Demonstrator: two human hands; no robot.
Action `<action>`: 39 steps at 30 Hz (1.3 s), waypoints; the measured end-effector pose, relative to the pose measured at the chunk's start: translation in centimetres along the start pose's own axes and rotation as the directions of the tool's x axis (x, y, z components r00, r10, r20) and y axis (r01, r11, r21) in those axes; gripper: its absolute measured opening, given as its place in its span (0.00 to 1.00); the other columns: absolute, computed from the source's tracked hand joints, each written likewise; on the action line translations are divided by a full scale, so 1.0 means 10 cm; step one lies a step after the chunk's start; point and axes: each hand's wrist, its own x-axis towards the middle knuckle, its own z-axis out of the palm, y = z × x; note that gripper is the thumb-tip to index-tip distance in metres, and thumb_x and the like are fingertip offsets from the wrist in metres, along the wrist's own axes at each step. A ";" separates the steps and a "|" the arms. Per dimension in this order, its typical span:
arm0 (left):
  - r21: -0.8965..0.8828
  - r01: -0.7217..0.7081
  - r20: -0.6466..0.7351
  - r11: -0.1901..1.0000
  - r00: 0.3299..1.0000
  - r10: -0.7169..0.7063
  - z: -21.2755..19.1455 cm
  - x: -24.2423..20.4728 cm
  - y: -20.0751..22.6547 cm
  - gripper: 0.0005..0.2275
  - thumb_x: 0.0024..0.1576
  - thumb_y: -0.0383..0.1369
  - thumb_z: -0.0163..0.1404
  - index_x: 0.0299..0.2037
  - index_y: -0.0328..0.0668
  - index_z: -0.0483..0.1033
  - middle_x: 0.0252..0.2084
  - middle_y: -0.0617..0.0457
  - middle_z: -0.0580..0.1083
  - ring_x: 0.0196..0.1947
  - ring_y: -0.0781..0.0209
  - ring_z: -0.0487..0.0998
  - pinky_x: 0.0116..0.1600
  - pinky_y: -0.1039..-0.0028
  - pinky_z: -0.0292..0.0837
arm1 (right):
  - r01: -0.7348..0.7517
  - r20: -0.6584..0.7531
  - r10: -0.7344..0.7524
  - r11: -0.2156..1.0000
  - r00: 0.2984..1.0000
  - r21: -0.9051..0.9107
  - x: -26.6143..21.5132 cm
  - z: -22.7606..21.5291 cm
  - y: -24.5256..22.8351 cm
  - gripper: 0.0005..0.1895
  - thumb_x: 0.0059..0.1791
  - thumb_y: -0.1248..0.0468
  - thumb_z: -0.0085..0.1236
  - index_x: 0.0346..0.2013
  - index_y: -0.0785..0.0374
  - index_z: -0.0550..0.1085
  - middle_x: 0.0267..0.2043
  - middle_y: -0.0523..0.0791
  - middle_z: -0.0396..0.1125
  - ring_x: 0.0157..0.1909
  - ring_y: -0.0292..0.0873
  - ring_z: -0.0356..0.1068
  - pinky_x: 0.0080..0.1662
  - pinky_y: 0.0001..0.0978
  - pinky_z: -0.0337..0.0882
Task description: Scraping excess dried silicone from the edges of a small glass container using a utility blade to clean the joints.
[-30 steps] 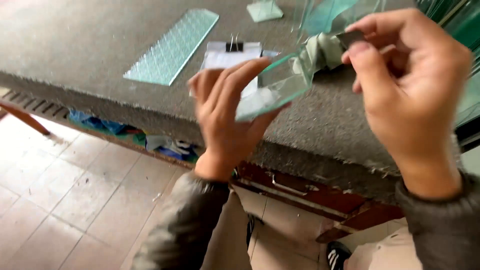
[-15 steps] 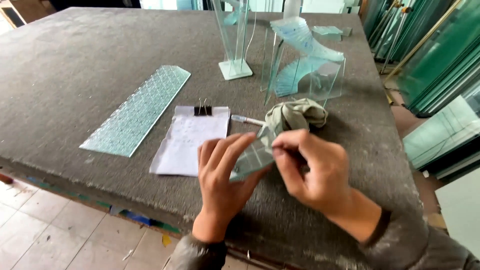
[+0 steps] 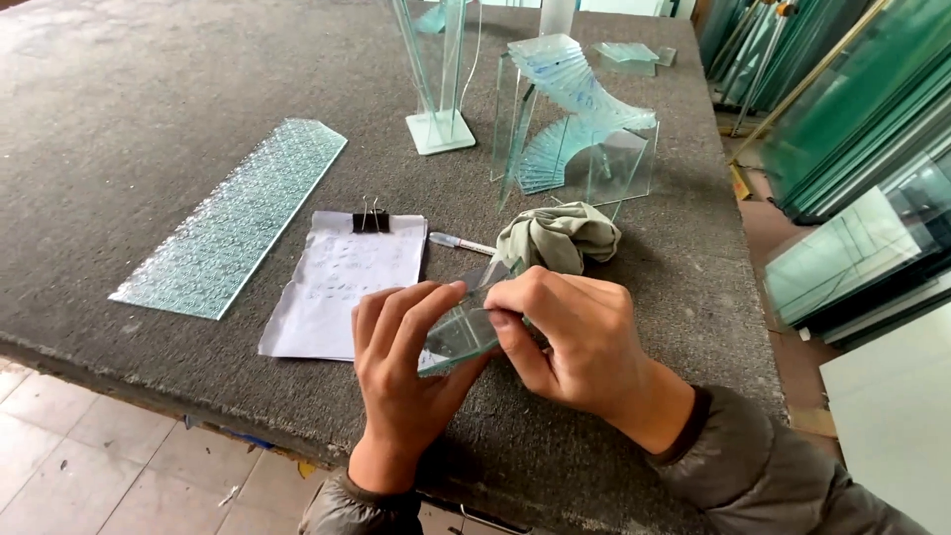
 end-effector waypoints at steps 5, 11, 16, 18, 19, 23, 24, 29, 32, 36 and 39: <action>0.018 0.006 -0.019 1.000 1.000 -0.006 -0.02 0.01 0.08 0.18 0.63 0.44 0.60 0.59 0.46 0.78 0.54 0.49 0.80 0.51 0.48 0.78 0.59 0.57 0.70 | -0.050 0.025 0.051 0.998 0.998 -0.041 0.01 -0.08 -0.08 0.07 0.62 0.64 0.48 0.46 0.62 0.73 0.41 0.45 0.74 0.36 0.44 0.76 0.42 0.34 0.74; 0.021 0.032 -0.077 0.999 0.997 -0.030 -0.02 -0.03 0.05 0.24 0.60 0.48 0.65 0.61 0.46 0.78 0.56 0.51 0.80 0.53 0.49 0.78 0.61 0.59 0.70 | -0.006 0.019 0.009 0.994 1.000 -0.113 0.00 -0.09 -0.05 0.07 0.63 0.63 0.51 0.46 0.63 0.74 0.42 0.46 0.75 0.39 0.45 0.77 0.43 0.36 0.76; 0.027 0.035 -0.128 0.999 0.991 -0.032 -0.08 -0.03 0.08 0.25 0.63 0.49 0.61 0.63 0.43 0.77 0.56 0.50 0.80 0.54 0.50 0.78 0.62 0.60 0.73 | 0.011 0.005 -0.010 0.994 1.000 -0.110 -0.02 -0.07 -0.09 0.05 0.62 0.65 0.55 0.46 0.63 0.76 0.45 0.47 0.76 0.43 0.46 0.78 0.47 0.37 0.78; -0.015 0.043 -0.097 0.999 0.994 -0.044 -0.10 -0.03 0.10 0.23 0.63 0.49 0.61 0.63 0.44 0.78 0.56 0.49 0.79 0.53 0.49 0.78 0.61 0.59 0.73 | -0.001 0.004 0.001 0.995 1.000 -0.103 -0.01 -0.08 -0.12 0.07 0.63 0.64 0.51 0.46 0.63 0.76 0.44 0.46 0.76 0.42 0.46 0.78 0.46 0.36 0.76; -0.010 0.045 -0.100 0.999 0.994 -0.046 -0.11 -0.03 0.11 0.23 0.63 0.49 0.61 0.63 0.44 0.78 0.56 0.49 0.79 0.53 0.49 0.78 0.61 0.59 0.73 | 0.004 0.005 -0.003 0.995 1.000 -0.098 0.00 -0.09 -0.13 0.07 0.63 0.64 0.51 0.46 0.63 0.76 0.44 0.46 0.76 0.42 0.46 0.78 0.46 0.36 0.76; -0.021 0.039 -0.077 0.999 0.996 -0.040 -0.15 -0.01 0.16 0.23 0.62 0.49 0.61 0.61 0.44 0.78 0.55 0.49 0.79 0.53 0.49 0.78 0.61 0.59 0.74 | -0.021 -0.004 0.021 0.994 1.000 -0.111 0.05 -0.13 -0.21 0.07 0.61 0.66 0.51 0.44 0.62 0.77 0.43 0.46 0.76 0.41 0.47 0.77 0.46 0.39 0.73; -0.022 0.039 -0.074 0.999 0.996 -0.041 -0.15 -0.01 0.18 0.22 0.62 0.49 0.62 0.59 0.44 0.79 0.52 0.49 0.79 0.52 0.48 0.78 0.61 0.59 0.75 | -0.033 -0.011 0.032 0.995 0.999 -0.098 0.06 -0.15 -0.23 0.07 0.60 0.67 0.52 0.42 0.63 0.77 0.42 0.47 0.76 0.41 0.47 0.77 0.47 0.39 0.73; -0.022 0.061 -0.092 0.998 0.994 -0.063 -0.16 0.01 0.20 0.21 0.62 0.48 0.61 0.59 0.44 0.79 0.51 0.49 0.79 0.50 0.49 0.79 0.60 0.60 0.75 | -0.046 0.057 0.052 0.993 0.997 -0.112 0.13 -0.28 -0.35 0.08 0.59 0.65 0.53 0.42 0.64 0.80 0.42 0.47 0.78 0.39 0.46 0.77 0.46 0.36 0.74; -0.008 0.111 -0.130 0.994 0.985 -0.111 -0.17 0.01 0.22 0.21 0.62 0.47 0.62 0.58 0.43 0.78 0.52 0.48 0.80 0.50 0.49 0.80 0.59 0.61 0.75 | -0.083 0.098 0.096 0.989 0.991 -0.125 0.10 -0.29 -0.39 0.07 0.57 0.66 0.56 0.41 0.64 0.81 0.41 0.46 0.79 0.38 0.43 0.79 0.45 0.32 0.75; 0.036 0.127 -0.141 0.991 0.983 -0.121 -0.19 0.03 0.25 0.21 0.61 0.47 0.63 0.57 0.42 0.79 0.50 0.48 0.81 0.48 0.49 0.81 0.58 0.61 0.76 | -0.242 0.087 0.268 0.942 0.960 -0.231 -0.01 -0.22 -0.49 0.05 0.54 0.62 0.63 0.34 0.56 0.82 0.30 0.37 0.79 0.26 0.32 0.74 0.33 0.26 0.70; 0.051 0.124 -0.134 0.991 0.984 -0.117 -0.18 0.01 0.28 0.19 0.61 0.44 0.67 0.57 0.46 0.80 0.50 0.52 0.83 0.47 0.53 0.82 0.57 0.64 0.77 | -0.445 -0.017 0.458 0.853 0.889 -0.271 -0.03 -0.08 -0.69 0.08 0.49 0.66 0.65 0.24 0.54 0.80 0.18 0.36 0.70 0.17 0.35 0.63 0.29 0.29 0.66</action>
